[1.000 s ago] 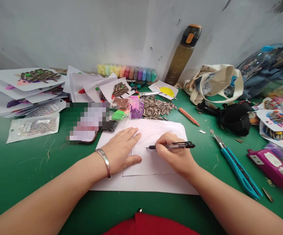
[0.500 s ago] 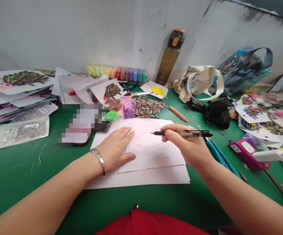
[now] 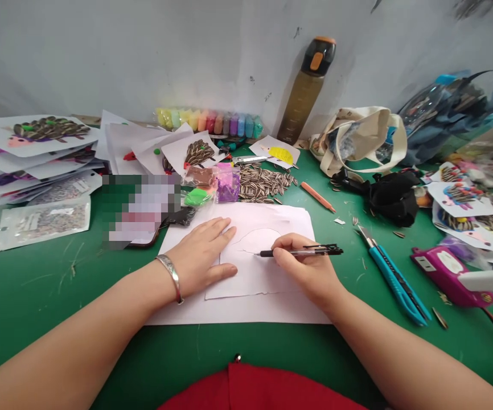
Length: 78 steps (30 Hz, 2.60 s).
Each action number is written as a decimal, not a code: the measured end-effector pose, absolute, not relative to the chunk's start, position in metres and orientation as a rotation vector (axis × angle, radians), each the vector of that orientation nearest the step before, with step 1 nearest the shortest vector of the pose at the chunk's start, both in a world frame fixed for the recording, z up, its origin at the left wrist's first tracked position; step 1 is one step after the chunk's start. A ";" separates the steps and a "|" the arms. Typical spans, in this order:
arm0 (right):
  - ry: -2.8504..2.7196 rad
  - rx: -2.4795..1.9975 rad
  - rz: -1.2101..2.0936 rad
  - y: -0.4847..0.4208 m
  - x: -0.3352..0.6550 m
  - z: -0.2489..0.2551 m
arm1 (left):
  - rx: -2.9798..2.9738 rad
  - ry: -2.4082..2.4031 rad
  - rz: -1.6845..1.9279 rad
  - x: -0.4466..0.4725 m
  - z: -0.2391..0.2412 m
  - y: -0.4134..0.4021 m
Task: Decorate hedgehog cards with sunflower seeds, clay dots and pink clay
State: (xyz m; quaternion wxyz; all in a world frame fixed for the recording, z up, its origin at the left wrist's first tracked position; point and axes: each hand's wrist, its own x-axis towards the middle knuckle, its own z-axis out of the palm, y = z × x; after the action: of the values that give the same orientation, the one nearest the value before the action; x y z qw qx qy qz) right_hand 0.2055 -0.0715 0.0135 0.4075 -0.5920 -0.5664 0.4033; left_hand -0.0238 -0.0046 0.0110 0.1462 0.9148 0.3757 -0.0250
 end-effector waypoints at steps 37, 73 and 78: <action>-1.497 -1.482 0.975 -0.071 0.207 0.013 | 2.676 1.033 0.069 -0.030 -0.002 -0.003; -1.479 -1.498 0.940 -0.071 0.207 0.012 | 2.650 1.053 0.084 -0.029 -0.004 -0.004; -1.471 -1.508 0.932 -0.070 0.205 0.012 | 2.638 1.061 0.048 -0.028 0.002 -0.004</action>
State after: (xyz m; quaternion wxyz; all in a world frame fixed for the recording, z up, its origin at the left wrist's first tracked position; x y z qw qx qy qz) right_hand 0.2051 -0.0702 0.0121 0.4069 -0.5981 -0.5832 0.3696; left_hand -0.0277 -0.0040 0.0018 0.1485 0.9174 0.3689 0.0169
